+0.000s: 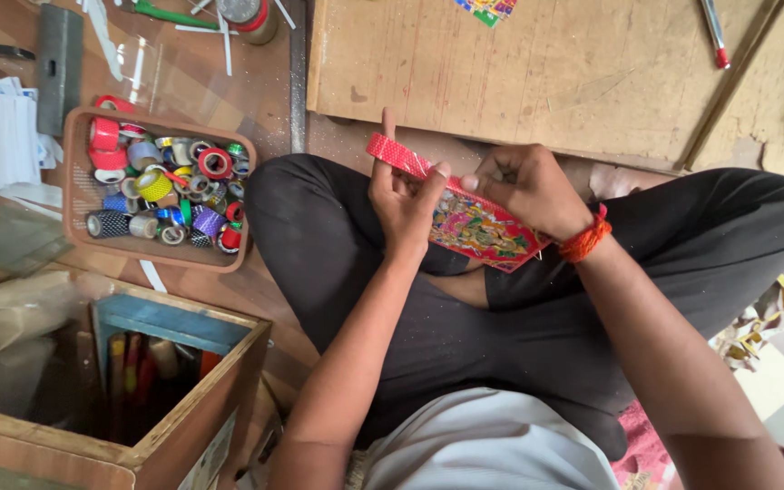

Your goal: The person sits on the floor and assembles small decorative cards by placing a printed image onto a cardboard base and securing it with red patterned tape. They repeatedly apply tape to the edges, smooth it down, and set the finished cards aside.

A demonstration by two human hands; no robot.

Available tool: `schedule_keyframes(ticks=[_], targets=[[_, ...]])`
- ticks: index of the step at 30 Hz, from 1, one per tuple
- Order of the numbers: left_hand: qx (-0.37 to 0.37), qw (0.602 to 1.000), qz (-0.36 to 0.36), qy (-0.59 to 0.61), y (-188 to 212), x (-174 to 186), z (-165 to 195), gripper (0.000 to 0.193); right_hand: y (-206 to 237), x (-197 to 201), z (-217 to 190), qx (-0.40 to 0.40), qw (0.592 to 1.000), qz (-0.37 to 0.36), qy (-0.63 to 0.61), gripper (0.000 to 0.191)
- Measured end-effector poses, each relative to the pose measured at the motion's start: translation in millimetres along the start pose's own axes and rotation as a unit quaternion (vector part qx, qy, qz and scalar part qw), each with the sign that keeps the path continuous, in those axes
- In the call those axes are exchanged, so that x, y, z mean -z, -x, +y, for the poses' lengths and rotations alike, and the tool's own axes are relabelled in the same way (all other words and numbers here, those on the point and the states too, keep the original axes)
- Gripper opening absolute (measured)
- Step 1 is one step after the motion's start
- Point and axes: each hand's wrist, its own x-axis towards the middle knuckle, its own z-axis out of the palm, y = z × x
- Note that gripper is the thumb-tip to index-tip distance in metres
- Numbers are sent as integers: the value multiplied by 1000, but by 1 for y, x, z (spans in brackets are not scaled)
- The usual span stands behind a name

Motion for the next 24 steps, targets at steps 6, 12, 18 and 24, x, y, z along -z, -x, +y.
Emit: schedule_keyframes(ticks=[6, 12, 18, 24], targets=[[-35, 999, 35, -13, 2, -1, -11, 81, 42, -43, -30, 170, 900, 168, 366, 47], [-31, 998, 55, -27, 0, -6, -7, 76, 63, -61, -25, 131, 867, 170, 450, 60], [1, 999, 43, 23, 7, -10, -7, 80, 124, -24, -14, 36, 860, 201, 468, 52], [-54, 998, 40, -8, 3, -2, -21, 72, 98, -44, -26, 112, 858, 177, 469, 56]])
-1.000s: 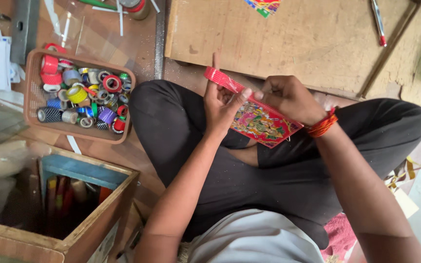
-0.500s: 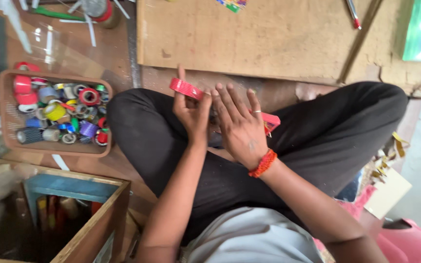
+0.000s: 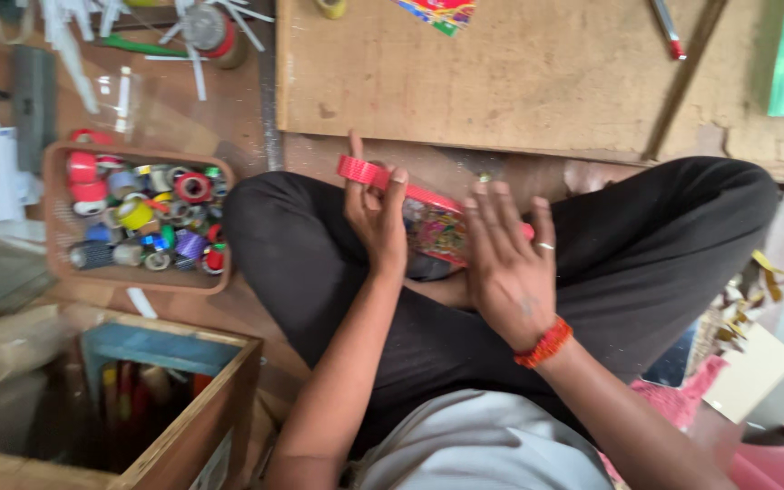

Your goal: The person sits on the floor and assembles small decorative cards by placing a printed image onto a cardboard base and securing it with red patterned tape. They repeatedly apply tape to the edges, smooth it down, and set the finished cards aside.

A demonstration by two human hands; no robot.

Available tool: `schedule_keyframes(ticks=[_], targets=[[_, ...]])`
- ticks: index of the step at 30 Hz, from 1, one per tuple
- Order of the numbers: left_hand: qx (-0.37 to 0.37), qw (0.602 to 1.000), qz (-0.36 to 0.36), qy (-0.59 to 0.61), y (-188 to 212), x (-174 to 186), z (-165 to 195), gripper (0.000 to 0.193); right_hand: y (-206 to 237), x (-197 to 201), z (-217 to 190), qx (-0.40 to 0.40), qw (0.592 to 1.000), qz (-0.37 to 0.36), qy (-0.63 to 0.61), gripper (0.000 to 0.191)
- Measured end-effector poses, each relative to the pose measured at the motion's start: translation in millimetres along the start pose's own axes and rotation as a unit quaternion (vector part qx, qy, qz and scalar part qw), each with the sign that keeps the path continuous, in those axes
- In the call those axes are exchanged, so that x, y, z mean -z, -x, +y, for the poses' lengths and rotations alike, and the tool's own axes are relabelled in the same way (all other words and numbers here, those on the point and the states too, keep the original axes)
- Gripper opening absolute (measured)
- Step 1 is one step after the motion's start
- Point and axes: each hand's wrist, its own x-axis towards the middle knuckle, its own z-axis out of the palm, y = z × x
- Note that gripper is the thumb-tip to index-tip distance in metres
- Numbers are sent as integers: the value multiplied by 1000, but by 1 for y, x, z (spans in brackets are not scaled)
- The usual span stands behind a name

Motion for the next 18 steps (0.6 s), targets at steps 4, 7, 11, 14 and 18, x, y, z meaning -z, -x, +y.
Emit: schedule_keyframes(ticks=[4, 7, 11, 14, 18], targets=[[51, 998, 22, -9, 1, 5, 8, 66, -50, -14, -23, 63, 990, 40, -119, 48], [72, 997, 35, 3, -1, 3, 15, 67, -69, -12, -22, -40, 976, -23, -213, 41], [52, 997, 36, -41, -4, 5, 15, 66, -73, -12, -23, -57, 974, 1, -220, 23], [55, 996, 35, -62, -1, 9, 12, 68, -75, -13, -22, -82, 962, -48, -256, 23], [0, 999, -8, -43, 2, 13, 10, 71, -87, -15, -12, -57, 948, -102, -297, 24]])
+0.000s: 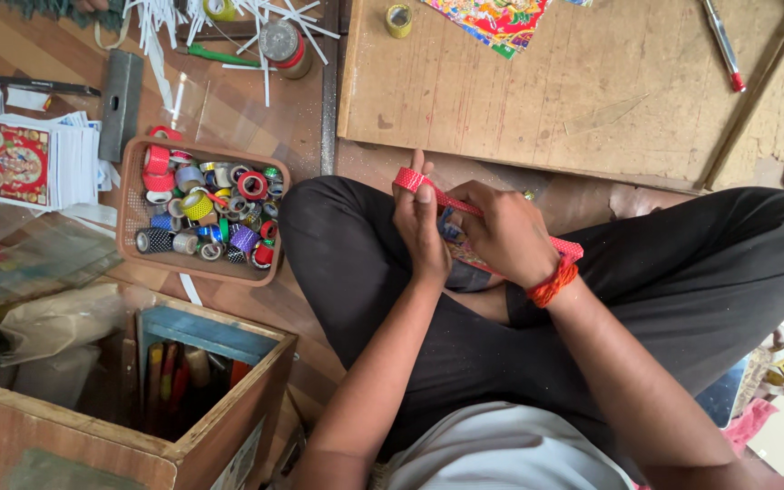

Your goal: The person sits on the floor and assembles small decorative cards by placing a printed image onto a cardboard base and securing it with red patterned tape. They repeatedly apply tape to the edges, smooth it down, and set the finished cards aside.

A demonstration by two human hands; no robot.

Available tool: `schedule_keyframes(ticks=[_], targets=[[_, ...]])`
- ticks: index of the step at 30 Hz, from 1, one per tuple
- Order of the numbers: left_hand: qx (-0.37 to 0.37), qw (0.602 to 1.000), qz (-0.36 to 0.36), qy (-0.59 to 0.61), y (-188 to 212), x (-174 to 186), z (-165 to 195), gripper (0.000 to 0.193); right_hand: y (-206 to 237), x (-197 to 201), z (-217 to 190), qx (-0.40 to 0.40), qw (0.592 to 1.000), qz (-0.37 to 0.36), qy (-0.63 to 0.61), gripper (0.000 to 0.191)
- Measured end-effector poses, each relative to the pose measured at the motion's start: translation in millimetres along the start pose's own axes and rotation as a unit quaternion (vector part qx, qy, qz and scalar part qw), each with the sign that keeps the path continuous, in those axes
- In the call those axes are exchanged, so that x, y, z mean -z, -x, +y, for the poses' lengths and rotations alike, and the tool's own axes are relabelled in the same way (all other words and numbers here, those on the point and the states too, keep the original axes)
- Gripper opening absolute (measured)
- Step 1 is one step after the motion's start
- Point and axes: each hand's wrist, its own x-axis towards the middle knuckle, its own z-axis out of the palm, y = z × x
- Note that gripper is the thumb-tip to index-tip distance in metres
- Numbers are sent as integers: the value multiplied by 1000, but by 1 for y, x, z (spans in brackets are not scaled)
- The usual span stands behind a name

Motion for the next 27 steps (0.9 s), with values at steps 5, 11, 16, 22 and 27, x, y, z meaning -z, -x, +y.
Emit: schedule_keyframes(ticks=[5, 11, 16, 22, 27], targets=[[49, 996, -57, 54, 0, -2, 4, 92, 0, 11, 7, -23, 999, -42, -12, 24], [71, 994, -65, 52, 0, -4, 2, 102, 33, 34, 27, -5, 999, -44, 7, 30], [69, 992, -67, 77, 3, -5, -1, 100, 77, 62, 49, 52, 998, 4, 24, 32], [47, 995, -83, 30, 12, -6, 8, 99, 117, 60, 60, 45, 988, 126, 78, 26], [92, 994, -26, 48, 33, -15, 26, 103, 138, 47, 63, 28, 973, 214, 80, 24]])
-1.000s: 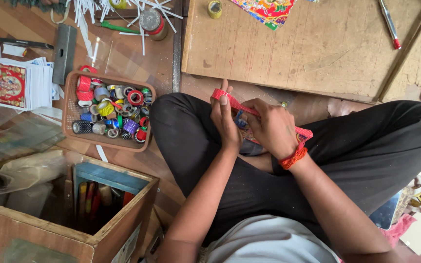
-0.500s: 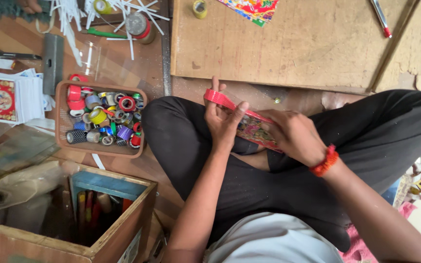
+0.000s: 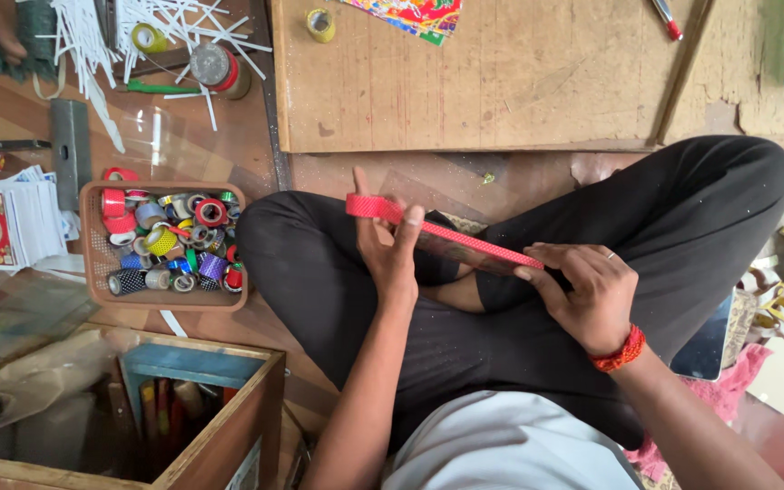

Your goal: The person sits on the floor and assembles small decorative cards by placing a printed image onto a cardboard base and securing it with red patterned tape. They repeatedly apply tape to the edges, smooth it down, and set the finished cards aside.

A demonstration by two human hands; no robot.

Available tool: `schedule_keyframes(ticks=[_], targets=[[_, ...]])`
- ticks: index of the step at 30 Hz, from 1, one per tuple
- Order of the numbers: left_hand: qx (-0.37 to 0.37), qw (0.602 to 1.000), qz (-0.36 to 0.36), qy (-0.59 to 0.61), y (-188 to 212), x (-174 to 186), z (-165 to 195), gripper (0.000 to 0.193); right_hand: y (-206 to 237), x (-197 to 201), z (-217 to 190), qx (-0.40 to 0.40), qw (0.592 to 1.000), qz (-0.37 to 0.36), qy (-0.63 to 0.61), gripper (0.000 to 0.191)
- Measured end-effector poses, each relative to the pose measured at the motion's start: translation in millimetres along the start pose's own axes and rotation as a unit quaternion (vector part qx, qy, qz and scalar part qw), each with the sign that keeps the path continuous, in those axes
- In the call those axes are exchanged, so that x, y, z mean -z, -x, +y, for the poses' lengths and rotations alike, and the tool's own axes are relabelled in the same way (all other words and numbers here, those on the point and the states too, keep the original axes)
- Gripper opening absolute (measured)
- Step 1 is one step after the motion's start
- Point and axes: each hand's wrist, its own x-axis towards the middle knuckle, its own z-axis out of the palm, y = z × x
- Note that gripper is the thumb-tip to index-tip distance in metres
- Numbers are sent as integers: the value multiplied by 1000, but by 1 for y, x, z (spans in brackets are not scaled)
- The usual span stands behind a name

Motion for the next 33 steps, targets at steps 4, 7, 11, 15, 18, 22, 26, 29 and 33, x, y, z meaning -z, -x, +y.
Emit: schedule_keyframes(ticks=[4, 7, 11, 15, 18, 22, 26, 29, 33], targets=[[-44, 999, -7, 12, 15, -18, 25, 106, 8, 3, 1, -84, 996, -19, 24, 24], [-130, 979, -79, -139, 19, -30, 54, 101, 3, 2, 2, 8, 1000, -19, 3, 24], [-301, 835, -224, -403, 5, -50, 79, 88, -7, -13, -4, -19, 996, -57, -59, 31], [-340, 784, -250, -455, 2, -69, 74, 74, -20, -24, -1, -96, 984, -66, -134, 23], [-346, 778, -228, -473, -7, -62, 69, 74, -25, -24, 5, -131, 970, -73, -193, 15], [-241, 878, -163, -380, -37, -47, 62, 58, -27, -24, 14, -155, 960, -74, -220, 23], [36, 974, -190, -123, -62, -38, 49, 79, -27, -30, 23, -217, 921, -77, -313, 27], [68, 971, -228, -23, -71, -38, 36, 87, -27, -35, 30, -211, 893, -68, -392, 30], [28, 975, -220, 19, -67, -38, 19, 89, -28, -37, 38, -220, 873, -82, -428, 33]])
